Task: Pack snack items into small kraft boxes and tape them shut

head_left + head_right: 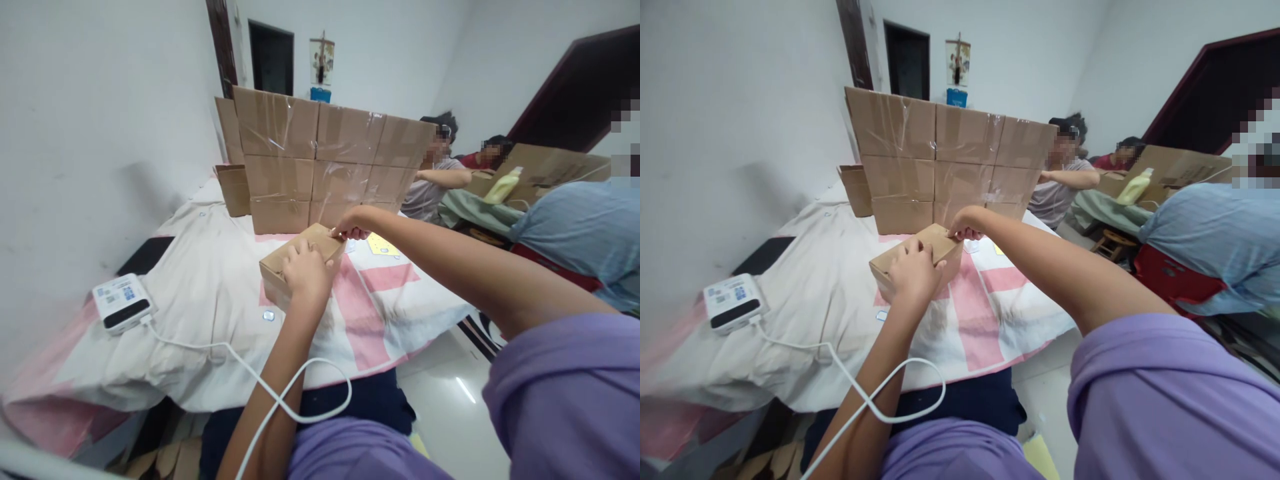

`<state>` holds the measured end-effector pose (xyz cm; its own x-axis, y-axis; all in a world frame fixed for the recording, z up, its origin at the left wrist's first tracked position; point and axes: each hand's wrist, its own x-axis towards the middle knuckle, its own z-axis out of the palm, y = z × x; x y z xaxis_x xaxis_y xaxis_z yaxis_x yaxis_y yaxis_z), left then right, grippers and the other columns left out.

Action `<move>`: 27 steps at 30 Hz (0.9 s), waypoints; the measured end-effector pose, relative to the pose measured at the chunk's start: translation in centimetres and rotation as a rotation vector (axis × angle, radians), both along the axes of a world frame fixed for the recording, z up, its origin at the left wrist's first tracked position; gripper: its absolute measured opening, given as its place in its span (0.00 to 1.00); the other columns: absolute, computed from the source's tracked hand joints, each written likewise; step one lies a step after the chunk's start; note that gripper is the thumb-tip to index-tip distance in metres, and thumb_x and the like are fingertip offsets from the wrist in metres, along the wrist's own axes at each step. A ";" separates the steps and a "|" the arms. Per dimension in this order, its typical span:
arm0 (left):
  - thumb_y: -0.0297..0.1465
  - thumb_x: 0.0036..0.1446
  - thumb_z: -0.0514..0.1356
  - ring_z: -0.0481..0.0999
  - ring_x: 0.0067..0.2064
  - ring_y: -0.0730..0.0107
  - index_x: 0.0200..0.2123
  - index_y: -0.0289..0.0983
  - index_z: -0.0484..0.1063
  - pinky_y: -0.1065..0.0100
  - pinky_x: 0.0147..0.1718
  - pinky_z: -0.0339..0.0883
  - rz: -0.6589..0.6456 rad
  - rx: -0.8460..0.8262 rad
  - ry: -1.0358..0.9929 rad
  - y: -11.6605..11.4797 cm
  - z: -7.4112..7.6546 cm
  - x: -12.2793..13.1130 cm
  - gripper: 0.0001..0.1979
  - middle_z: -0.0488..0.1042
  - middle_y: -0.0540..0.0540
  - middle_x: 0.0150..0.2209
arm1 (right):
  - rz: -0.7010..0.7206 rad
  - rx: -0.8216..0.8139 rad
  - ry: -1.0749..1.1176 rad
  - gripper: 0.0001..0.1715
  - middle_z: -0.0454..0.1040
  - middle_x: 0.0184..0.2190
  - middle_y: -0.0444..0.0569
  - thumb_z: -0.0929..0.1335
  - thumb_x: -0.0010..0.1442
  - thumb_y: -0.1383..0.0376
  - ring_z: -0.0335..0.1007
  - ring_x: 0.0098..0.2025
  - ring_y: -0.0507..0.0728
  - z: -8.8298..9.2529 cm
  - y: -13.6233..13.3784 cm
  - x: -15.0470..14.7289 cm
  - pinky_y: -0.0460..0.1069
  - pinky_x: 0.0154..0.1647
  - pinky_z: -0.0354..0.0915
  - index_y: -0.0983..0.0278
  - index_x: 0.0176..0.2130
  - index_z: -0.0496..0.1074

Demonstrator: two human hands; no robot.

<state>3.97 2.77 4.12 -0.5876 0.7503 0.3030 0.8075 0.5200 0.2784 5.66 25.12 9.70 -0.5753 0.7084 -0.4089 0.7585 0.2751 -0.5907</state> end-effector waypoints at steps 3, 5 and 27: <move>0.42 0.63 0.56 0.67 0.55 0.47 0.56 0.36 0.73 0.52 0.48 0.66 -0.009 0.012 0.012 -0.1 -0.2 -0.1 0.24 0.70 0.36 0.57 | 0.028 0.087 -0.151 0.17 0.55 0.18 0.37 0.75 0.61 0.59 0.49 0.17 0.46 0.9 -0.4 0.6 0.41 0.19 0.48 0.65 0.27 0.69; 0.42 0.63 0.56 0.67 0.55 0.46 0.56 0.36 0.73 0.52 0.48 0.66 -0.014 0.019 0.020 -0.2 -0.2 -0.1 0.23 0.70 0.36 0.57 | 0.062 0.200 -0.202 0.15 0.58 0.18 0.39 0.76 0.58 0.63 0.52 0.19 0.47 1.6 -1.1 0.8 0.43 0.21 0.50 0.67 0.26 0.71; 0.42 0.64 0.57 0.68 0.56 0.45 0.53 0.37 0.74 0.51 0.48 0.67 -0.102 0.030 0.178 -0.2 -0.1 -2.5 0.20 0.74 0.38 0.54 | 0.471 0.920 0.287 0.30 0.70 0.44 0.53 0.61 0.59 0.75 0.69 0.42 0.57 -2.0 1.5 7.6 0.49 0.42 0.62 0.60 0.55 0.79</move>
<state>1.42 2.60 3.98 -0.4447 0.7922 0.4179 0.8932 0.4271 0.1410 13.26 26.61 7.70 -0.8608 0.3569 0.3628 0.3254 0.9341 -0.1468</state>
